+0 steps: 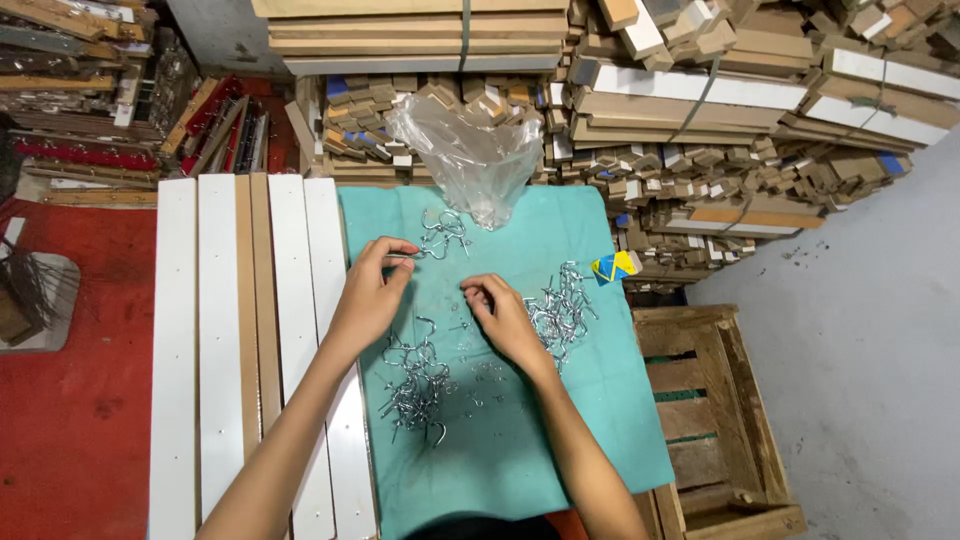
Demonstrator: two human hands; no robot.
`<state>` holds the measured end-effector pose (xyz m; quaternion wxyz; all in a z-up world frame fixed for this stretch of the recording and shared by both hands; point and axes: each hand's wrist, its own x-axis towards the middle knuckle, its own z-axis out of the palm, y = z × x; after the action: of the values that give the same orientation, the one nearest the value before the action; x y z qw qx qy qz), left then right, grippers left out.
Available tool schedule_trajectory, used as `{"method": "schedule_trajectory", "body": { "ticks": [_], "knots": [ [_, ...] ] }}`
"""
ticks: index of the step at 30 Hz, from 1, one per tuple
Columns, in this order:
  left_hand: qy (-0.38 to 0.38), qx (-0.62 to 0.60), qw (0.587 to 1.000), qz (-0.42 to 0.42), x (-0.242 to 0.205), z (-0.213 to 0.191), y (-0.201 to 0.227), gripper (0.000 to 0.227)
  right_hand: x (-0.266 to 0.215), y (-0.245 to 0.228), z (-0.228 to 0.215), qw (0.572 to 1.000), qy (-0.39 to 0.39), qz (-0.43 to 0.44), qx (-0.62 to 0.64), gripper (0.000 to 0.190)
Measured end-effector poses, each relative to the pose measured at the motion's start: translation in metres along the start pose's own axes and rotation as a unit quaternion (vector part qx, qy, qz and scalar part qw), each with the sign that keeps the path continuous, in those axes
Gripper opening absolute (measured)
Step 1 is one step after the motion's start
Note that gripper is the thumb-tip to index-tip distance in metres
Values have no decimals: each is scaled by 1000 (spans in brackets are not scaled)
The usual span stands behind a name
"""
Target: Attach metal hooks to a wooden board and press them in using a wooden strip
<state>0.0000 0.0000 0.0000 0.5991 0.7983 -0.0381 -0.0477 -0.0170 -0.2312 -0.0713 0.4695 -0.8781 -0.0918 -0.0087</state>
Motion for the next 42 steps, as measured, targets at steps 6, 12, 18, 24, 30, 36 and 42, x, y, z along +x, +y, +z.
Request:
{"method": "schedule_trajectory", "body": {
  "ticks": [6, 12, 18, 24, 30, 36, 42],
  "knots": [
    [-17, 58, 998, 5, -17, -21, 28, 21, -8, -15, -6, 996, -81, -28, -37, 22],
    [-31, 270, 961, 44, -28, -34, 17, 24, -3, -17, -1, 988, -111, -19, -107, 21],
    [-53, 458, 881, 108, -35, -32, -14, 50, 2, -27, 19, 989, -77, -37, -121, 19],
    [-57, 471, 877, 77, -36, -22, -14, 51, 4, -28, 59, 997, -62, -10, 43, 16],
    [17, 282, 952, 116, -28, -37, -24, 47, -3, -60, 91, 928, -213, 107, 286, 24],
    [23, 156, 986, 45, -26, -43, -11, 41, 7, -24, 154, 918, -213, 119, 314, 13],
    [69, -27, 997, 11, -19, -58, -4, 36, 1, -48, 136, 900, -178, 121, 379, 21]
  ]
}}
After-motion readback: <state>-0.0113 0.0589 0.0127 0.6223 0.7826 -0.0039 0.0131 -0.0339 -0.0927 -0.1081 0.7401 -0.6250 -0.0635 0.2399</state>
